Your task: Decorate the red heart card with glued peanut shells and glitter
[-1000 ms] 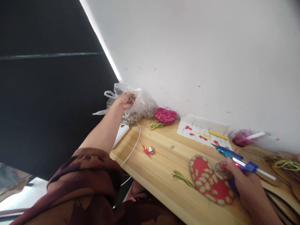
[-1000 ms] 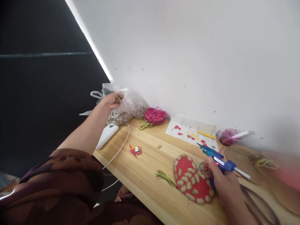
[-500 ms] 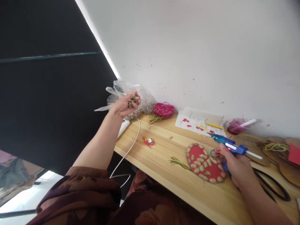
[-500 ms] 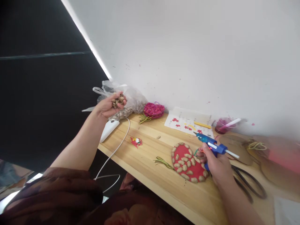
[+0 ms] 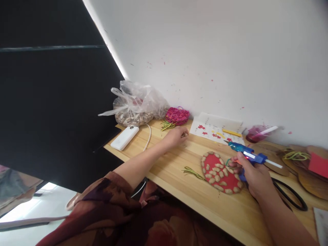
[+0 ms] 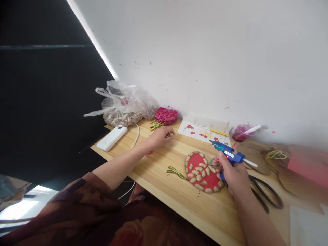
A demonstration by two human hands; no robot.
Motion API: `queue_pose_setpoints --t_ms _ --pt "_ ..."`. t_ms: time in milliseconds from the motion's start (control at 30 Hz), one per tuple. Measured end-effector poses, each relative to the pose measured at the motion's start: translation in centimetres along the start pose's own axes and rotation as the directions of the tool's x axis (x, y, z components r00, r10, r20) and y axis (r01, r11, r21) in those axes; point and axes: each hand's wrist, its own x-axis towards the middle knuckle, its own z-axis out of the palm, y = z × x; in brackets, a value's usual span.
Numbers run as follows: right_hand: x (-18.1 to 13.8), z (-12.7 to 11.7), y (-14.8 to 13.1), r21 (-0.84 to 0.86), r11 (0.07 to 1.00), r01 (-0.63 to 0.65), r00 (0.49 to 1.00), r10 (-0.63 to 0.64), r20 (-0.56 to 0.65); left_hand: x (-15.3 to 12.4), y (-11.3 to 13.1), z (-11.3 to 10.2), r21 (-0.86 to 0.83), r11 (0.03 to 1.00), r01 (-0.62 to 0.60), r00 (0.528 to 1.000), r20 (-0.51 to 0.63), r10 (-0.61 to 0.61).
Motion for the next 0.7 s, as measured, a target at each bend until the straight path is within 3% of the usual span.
queue_pose_setpoints --t_ms 200,400,567,700 --pt "0.0 0.1 0.2 0.006 1.0 0.015 1.0 -0.014 -0.007 -0.2 -0.5 0.6 0.182 0.982 -0.05 0.997 0.068 0.038" --pt "-0.3 0.3 -0.2 0.005 1.0 0.029 1.0 -0.029 0.008 -0.1 -0.7 -1.8 0.144 0.988 -0.05 0.991 0.126 0.032" --pt "-0.1 0.1 0.2 0.018 0.999 0.035 0.999 -0.035 0.013 0.1 -1.2 -3.6 0.224 0.972 0.065 0.996 0.049 -0.078" --pt "-0.2 0.1 0.1 0.011 1.0 0.019 1.0 -0.02 0.007 -1.0 -1.5 -4.7 0.201 0.977 0.068 0.993 0.084 -0.087"
